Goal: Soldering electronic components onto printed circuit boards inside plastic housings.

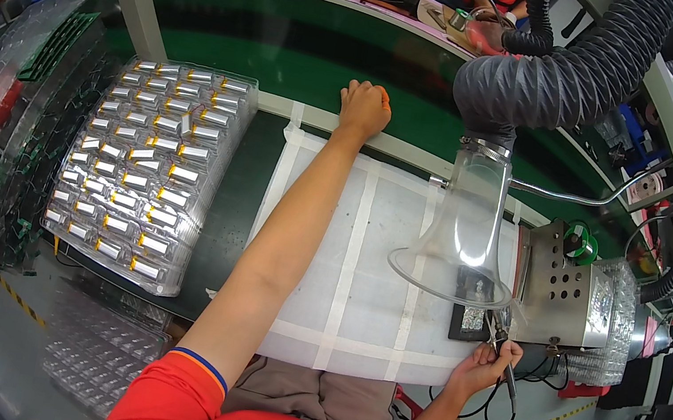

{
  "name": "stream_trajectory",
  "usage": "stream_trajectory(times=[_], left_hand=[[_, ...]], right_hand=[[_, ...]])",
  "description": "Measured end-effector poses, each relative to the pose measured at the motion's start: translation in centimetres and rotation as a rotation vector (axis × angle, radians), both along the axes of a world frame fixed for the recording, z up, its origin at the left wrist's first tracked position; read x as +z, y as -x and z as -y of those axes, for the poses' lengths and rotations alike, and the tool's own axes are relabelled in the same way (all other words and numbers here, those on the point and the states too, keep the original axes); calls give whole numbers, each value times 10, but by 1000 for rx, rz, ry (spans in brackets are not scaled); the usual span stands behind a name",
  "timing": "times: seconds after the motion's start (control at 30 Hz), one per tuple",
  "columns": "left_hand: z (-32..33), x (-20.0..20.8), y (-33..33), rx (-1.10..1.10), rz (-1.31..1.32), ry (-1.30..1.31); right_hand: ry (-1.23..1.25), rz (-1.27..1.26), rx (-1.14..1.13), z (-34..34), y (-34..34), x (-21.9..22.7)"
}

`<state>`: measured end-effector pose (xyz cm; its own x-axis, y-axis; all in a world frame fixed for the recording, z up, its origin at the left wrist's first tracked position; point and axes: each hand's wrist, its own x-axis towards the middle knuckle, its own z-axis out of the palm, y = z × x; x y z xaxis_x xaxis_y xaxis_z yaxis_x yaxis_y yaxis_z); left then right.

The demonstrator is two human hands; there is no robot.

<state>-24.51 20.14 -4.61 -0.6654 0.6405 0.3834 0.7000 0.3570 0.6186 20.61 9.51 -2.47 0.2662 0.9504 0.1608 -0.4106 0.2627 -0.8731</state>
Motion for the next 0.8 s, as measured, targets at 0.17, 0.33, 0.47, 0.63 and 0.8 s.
stream_trajectory(times=[0.17, 0.33, 0.47, 0.63, 0.8], left_hand=[[1, 1, 0, -8, 11, -7], [1, 2, -1, -12, 24, -23], [1, 2, -1, 41, 9, -4], [2, 3, -1, 89, 1, -7], [2, 3, -1, 89, 1, -24]], right_hand=[[0, -7, -2, 1, 1, 1], [-17, -32, 12, 1, 2, 1], [0, 6, 6, 1, 1, 1], [2, -3, 8, 1, 2, 2], [3, -7, 8, 1, 1, 2]])
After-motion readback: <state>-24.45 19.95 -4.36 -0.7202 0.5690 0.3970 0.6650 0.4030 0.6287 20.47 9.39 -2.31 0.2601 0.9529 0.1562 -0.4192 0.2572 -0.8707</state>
